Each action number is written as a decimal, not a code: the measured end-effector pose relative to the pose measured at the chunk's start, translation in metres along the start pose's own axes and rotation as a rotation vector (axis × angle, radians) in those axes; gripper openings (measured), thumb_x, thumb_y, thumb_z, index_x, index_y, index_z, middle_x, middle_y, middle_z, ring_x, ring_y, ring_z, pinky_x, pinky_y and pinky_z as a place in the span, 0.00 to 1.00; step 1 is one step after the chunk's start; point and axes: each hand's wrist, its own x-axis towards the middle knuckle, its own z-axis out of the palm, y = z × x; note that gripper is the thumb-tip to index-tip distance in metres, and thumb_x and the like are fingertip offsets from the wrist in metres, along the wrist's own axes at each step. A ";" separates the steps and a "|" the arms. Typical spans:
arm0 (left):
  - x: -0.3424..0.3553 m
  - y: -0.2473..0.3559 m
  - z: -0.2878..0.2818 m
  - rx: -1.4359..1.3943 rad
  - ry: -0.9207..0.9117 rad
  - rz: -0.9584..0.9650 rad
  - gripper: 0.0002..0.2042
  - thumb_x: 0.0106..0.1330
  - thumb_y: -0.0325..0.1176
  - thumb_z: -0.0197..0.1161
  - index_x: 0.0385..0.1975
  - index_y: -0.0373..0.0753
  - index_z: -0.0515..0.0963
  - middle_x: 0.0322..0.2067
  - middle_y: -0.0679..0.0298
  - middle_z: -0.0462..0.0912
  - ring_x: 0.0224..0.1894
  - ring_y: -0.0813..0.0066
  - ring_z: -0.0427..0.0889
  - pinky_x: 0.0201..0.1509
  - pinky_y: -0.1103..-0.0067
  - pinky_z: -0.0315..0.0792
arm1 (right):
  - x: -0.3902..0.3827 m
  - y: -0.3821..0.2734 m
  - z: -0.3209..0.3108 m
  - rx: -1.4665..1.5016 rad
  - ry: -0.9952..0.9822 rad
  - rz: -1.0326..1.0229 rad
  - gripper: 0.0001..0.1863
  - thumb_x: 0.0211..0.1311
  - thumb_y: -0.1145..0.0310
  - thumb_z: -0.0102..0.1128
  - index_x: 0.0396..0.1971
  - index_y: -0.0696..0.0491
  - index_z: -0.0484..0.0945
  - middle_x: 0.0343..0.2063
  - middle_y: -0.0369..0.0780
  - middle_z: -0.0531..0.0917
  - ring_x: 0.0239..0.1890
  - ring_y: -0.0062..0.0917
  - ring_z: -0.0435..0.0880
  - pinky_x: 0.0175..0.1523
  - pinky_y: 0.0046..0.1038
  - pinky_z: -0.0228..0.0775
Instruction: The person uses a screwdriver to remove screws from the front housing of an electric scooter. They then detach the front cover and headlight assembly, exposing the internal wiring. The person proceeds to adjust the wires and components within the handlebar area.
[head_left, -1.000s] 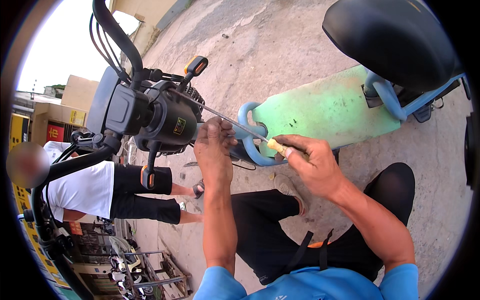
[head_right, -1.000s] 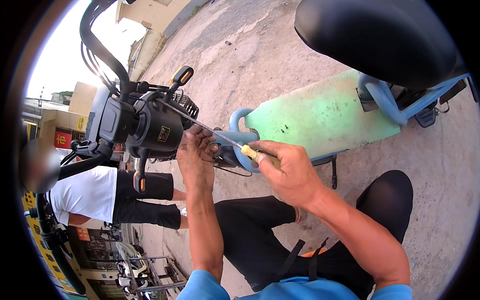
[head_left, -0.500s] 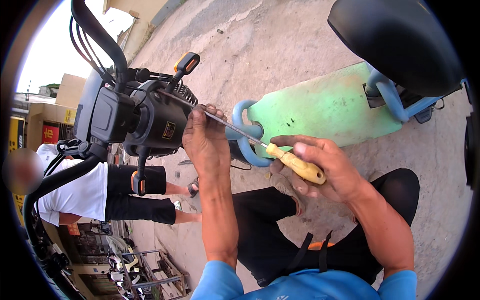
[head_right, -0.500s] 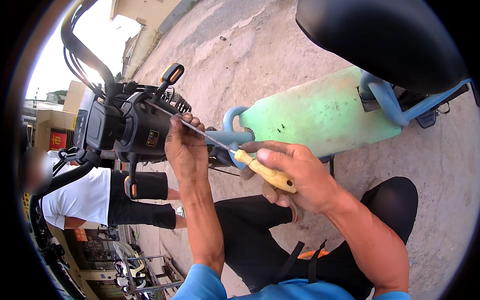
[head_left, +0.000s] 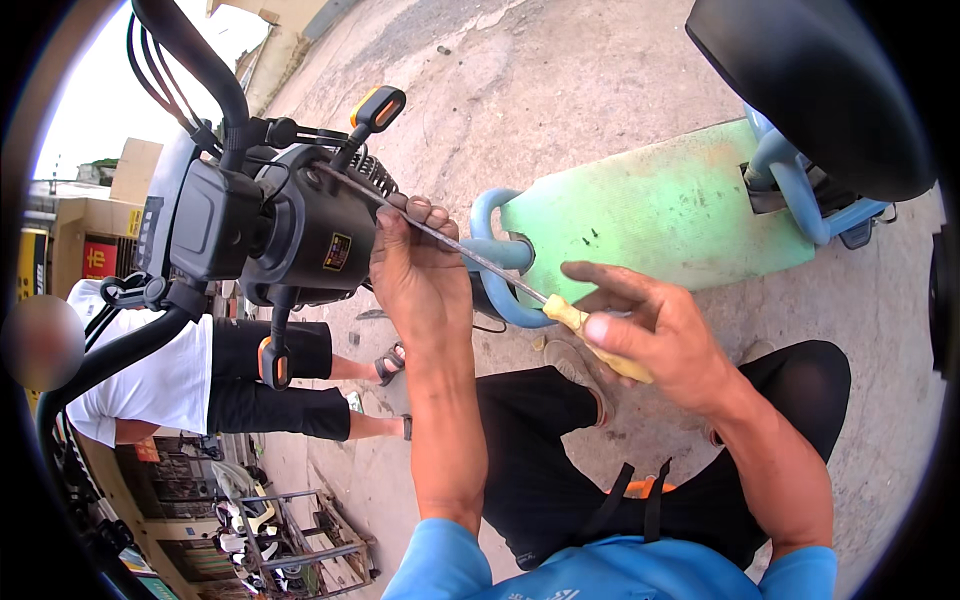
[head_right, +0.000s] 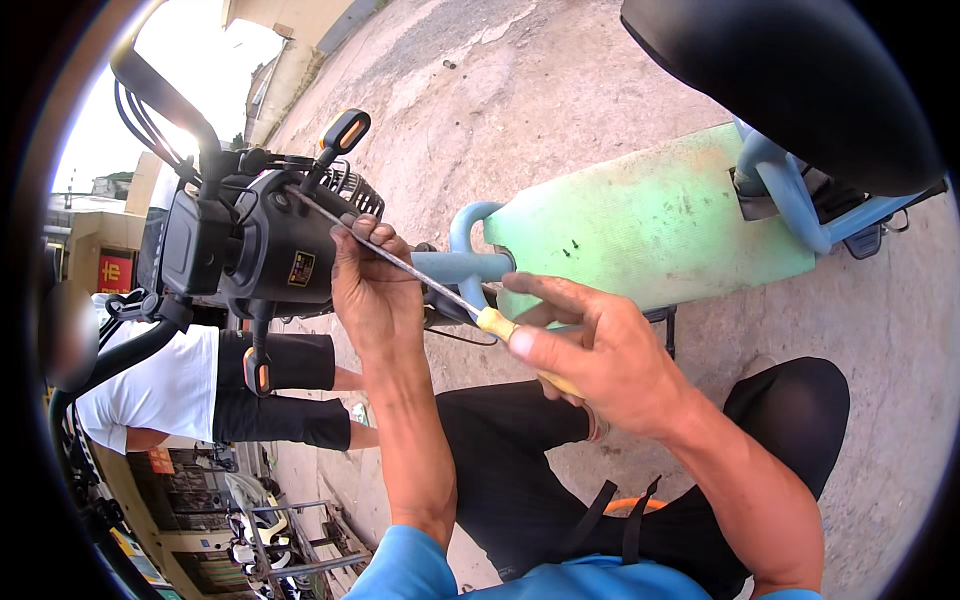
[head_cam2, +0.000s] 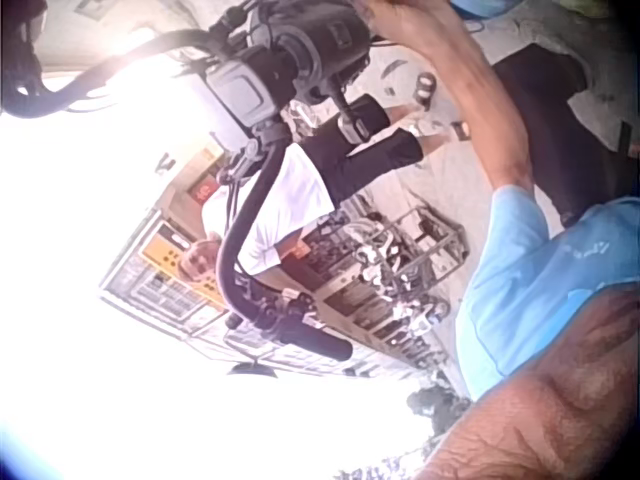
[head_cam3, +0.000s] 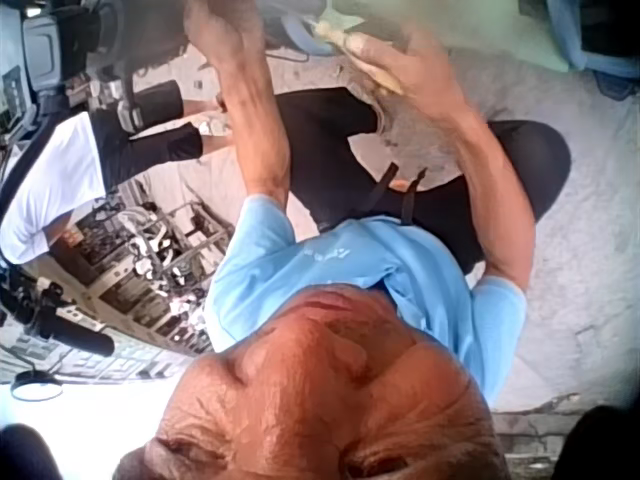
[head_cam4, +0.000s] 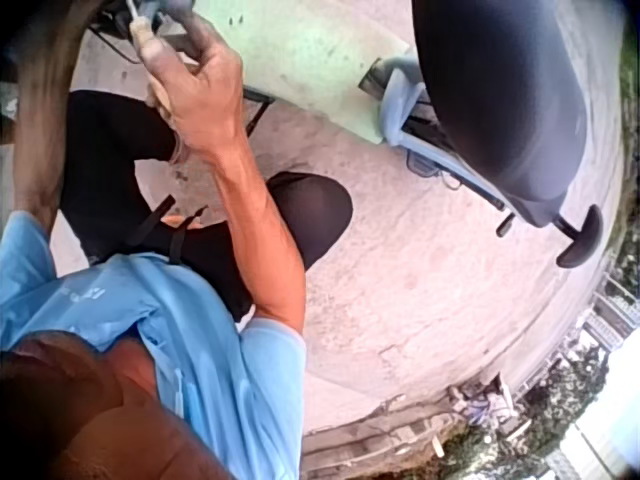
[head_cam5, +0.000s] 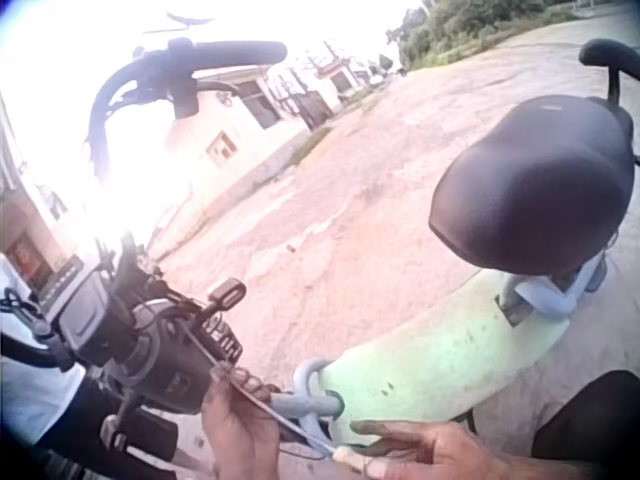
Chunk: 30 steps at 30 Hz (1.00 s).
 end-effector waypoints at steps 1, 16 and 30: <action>0.000 0.000 0.005 -0.032 0.044 0.012 0.13 0.70 0.39 0.62 0.45 0.36 0.75 0.38 0.63 0.77 0.41 0.73 0.76 0.44 0.80 0.73 | 0.005 0.004 -0.014 0.324 -0.181 0.195 0.25 0.59 0.80 0.59 0.59 0.57 0.74 0.39 0.37 0.83 0.24 0.17 0.78 0.27 0.22 0.70; 0.012 -0.003 0.008 -0.227 0.058 0.010 0.11 0.70 0.39 0.62 0.42 0.39 0.75 0.35 0.65 0.76 0.38 0.76 0.75 0.43 0.81 0.72 | 0.007 0.008 -0.015 0.406 -0.207 0.191 0.23 0.59 0.79 0.62 0.57 0.57 0.76 0.41 0.39 0.82 0.29 0.21 0.79 0.32 0.26 0.74; 0.017 -0.004 0.008 -0.271 0.084 0.035 0.09 0.71 0.38 0.60 0.41 0.40 0.74 0.36 0.67 0.76 0.37 0.78 0.75 0.41 0.84 0.73 | 0.012 0.013 -0.020 0.548 -0.342 0.310 0.24 0.61 0.77 0.60 0.59 0.59 0.74 0.41 0.40 0.83 0.32 0.21 0.81 0.33 0.23 0.74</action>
